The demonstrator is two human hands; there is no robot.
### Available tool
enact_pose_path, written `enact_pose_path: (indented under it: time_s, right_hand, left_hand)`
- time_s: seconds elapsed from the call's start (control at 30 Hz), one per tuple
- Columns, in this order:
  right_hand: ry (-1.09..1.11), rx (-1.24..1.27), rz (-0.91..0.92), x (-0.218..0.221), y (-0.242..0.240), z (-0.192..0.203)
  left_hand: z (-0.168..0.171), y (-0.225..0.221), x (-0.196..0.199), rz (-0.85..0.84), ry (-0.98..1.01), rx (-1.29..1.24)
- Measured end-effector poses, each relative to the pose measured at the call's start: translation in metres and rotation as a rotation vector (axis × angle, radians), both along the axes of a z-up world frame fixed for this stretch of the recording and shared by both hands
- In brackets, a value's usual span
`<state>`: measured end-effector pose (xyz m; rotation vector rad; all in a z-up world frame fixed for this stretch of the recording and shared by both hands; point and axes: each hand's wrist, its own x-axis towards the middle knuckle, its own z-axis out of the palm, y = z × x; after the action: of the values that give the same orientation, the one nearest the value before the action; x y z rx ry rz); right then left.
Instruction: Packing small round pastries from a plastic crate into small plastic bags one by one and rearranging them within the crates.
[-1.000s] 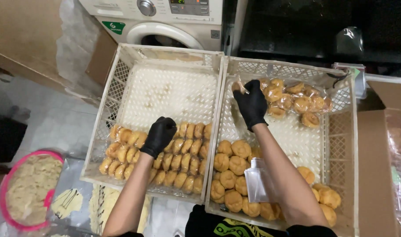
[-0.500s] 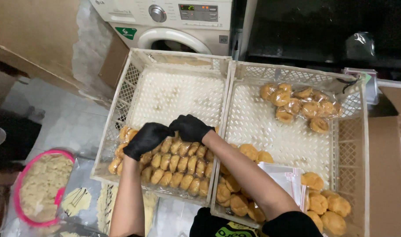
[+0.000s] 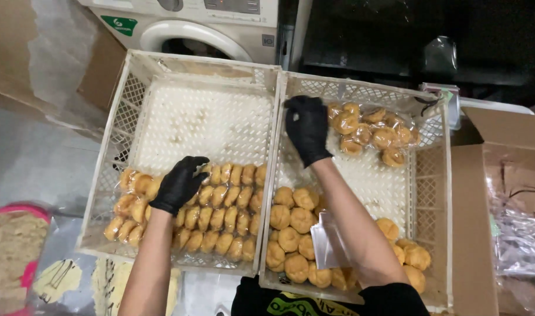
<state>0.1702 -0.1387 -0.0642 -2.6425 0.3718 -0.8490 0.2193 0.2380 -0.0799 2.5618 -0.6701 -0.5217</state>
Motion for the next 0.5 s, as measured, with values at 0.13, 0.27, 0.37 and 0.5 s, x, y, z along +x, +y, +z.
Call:
enact_pose_path:
  time_s: [0.13,0.27,0.37,0.5]
  right_hand:
    - [0.253,-0.180,-0.344,-0.038,-0.082,-0.030]
    - [0.564,0.008,-0.329,-0.067,-0.112,-0.031]
    - [0.301,0.795,-0.228,-0.072,-0.104,-0.007]
    - [-0.089,2.020,-0.080,-0.080,-0.064,0.035]
  left_hand:
    - [0.004,-0.005,-0.001,0.025,0.003,-0.042]
    - [0.027,0.000,-0.005,0.023,0.048,-0.247]
    - [0.036,-0.001,-0.008,0.047,-0.029,-0.228]
    - [0.096,-0.042,-0.034,0.031,-0.385,-0.273]
